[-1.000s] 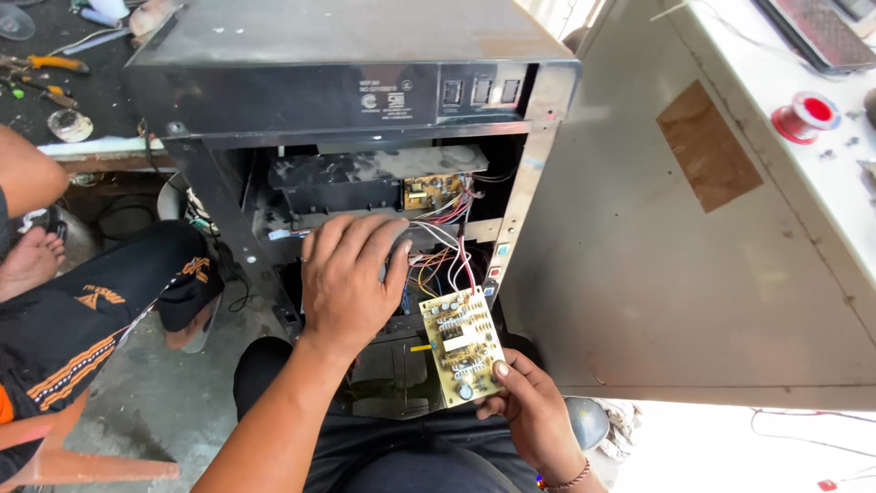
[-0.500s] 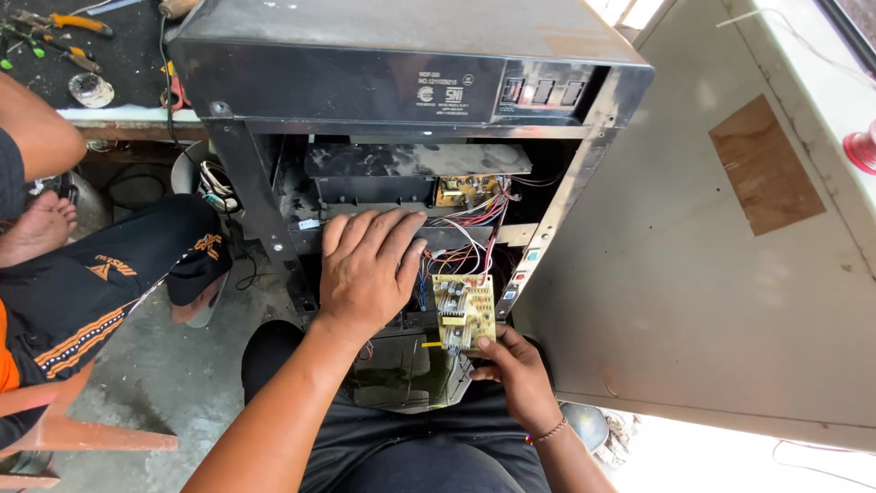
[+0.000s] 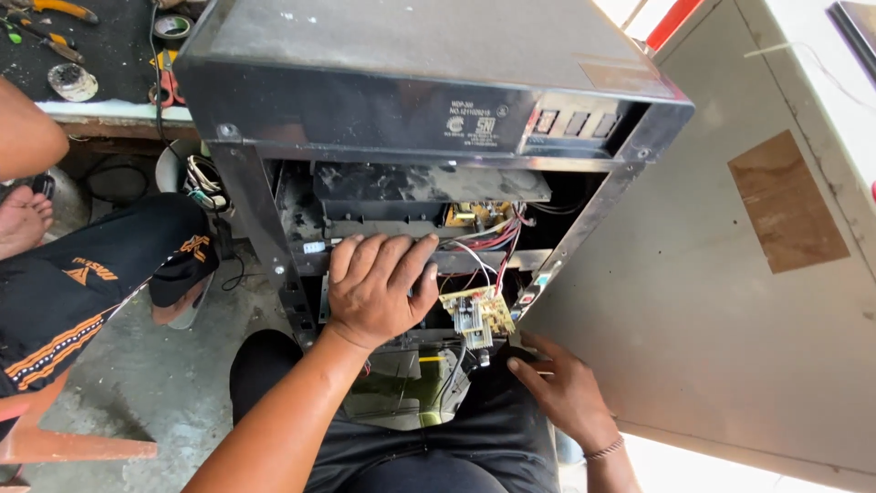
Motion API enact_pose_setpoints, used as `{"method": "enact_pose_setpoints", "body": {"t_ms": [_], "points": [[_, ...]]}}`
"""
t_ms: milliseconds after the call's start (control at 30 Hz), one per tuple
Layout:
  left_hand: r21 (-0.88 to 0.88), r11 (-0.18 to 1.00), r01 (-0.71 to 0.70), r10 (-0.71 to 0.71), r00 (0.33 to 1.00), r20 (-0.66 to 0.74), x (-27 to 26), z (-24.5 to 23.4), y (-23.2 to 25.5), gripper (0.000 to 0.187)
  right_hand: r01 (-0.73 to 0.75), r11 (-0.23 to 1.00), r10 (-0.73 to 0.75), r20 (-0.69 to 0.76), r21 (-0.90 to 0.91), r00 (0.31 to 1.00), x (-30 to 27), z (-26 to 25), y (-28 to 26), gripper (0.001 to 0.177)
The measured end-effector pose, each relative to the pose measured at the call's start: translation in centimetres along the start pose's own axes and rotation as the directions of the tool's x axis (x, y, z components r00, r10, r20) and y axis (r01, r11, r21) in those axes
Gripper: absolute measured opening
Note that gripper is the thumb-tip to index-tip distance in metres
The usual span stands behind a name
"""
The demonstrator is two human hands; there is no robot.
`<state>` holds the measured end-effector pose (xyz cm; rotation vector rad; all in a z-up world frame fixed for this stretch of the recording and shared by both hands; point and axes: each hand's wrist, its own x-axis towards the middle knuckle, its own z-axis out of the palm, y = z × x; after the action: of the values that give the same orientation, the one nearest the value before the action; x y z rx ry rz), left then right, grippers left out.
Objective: The person holds a circuit board and connects wires to it while working on an open appliance. They then place the board inside the unit and continue to adjust internal components and wiring.
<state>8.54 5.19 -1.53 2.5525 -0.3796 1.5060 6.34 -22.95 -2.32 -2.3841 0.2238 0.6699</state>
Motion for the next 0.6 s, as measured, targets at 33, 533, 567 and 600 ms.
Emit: {"method": "enact_pose_setpoints", "body": {"t_ms": [33, 533, 567, 600], "points": [[0.000, 1.000, 0.000, 0.000, 1.000, -0.003, 0.1, 0.0, 0.0, 0.026, 0.001, 1.000, -0.001, -0.002, -0.001, 1.000, 0.1, -0.3, 0.0, 0.059], [0.058, 0.997, 0.048, -0.049, 0.999, 0.010, 0.0, 0.8, -0.2, 0.025, 0.854, 0.508, -0.684, -0.657, -0.117, 0.317, 0.0, -1.0, -8.6, 0.016], [0.071, 0.997, 0.043, -0.043, 0.999, 0.007, -0.2, 0.9, -0.2, 0.025, 0.856, 0.511, -0.719, -0.585, -0.080, 0.375, 0.0, -1.4, -9.6, 0.021], [0.085, 0.996, 0.036, -0.036, 0.999, 0.003, -0.3, 1.1, -0.3, 0.026, 0.856, 0.516, -0.748, -0.509, -0.043, 0.426, 0.1, -1.7, -10.7, 0.028]]}}
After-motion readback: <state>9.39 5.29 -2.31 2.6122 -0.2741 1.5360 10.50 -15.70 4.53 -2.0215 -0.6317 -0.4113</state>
